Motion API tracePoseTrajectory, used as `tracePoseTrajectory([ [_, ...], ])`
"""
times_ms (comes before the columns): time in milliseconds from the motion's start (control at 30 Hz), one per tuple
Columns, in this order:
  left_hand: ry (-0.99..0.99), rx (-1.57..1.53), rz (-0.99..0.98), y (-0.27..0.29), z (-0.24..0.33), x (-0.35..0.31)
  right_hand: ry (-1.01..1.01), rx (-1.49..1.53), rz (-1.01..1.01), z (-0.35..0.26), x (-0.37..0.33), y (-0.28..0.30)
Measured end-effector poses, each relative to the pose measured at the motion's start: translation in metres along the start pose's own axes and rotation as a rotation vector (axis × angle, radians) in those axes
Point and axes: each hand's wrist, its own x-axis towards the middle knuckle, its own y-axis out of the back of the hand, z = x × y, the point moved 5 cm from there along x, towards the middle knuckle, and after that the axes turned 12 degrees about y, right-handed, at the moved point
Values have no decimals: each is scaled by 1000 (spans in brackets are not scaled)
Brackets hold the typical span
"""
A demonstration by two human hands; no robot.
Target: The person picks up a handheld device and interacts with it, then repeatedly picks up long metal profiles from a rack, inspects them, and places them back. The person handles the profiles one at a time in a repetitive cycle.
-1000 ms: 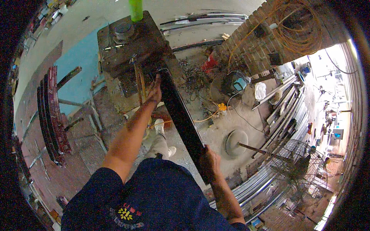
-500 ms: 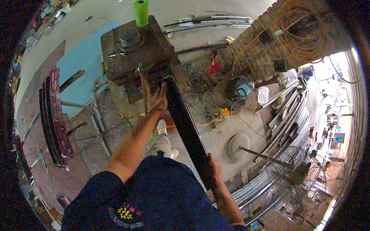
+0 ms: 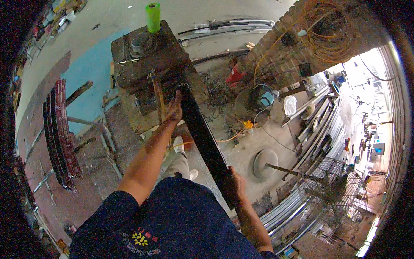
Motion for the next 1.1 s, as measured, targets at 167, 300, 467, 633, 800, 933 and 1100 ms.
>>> tracePoseTrajectory([
  [167,-95,3,-53,-1,11,-3,-30,15,35,1,-2,-7],
  [300,-193,-36,-43,-1,3,17,-40,0,21,10,4,-30],
  [467,-108,-50,12,1,25,-15,15,59,170,39,16,-75],
  [633,-144,-199,49,15,40,-44,27,125,209,59,20,-130],
  [800,-217,-426,-41,10,35,-88,-64,206,232,70,-4,-136],
  [933,-312,-608,-220,-22,30,-148,-99,239,275,98,-48,-129],
  [1100,-386,-594,-504,-48,56,-230,-126,262,405,118,-95,-100],
])
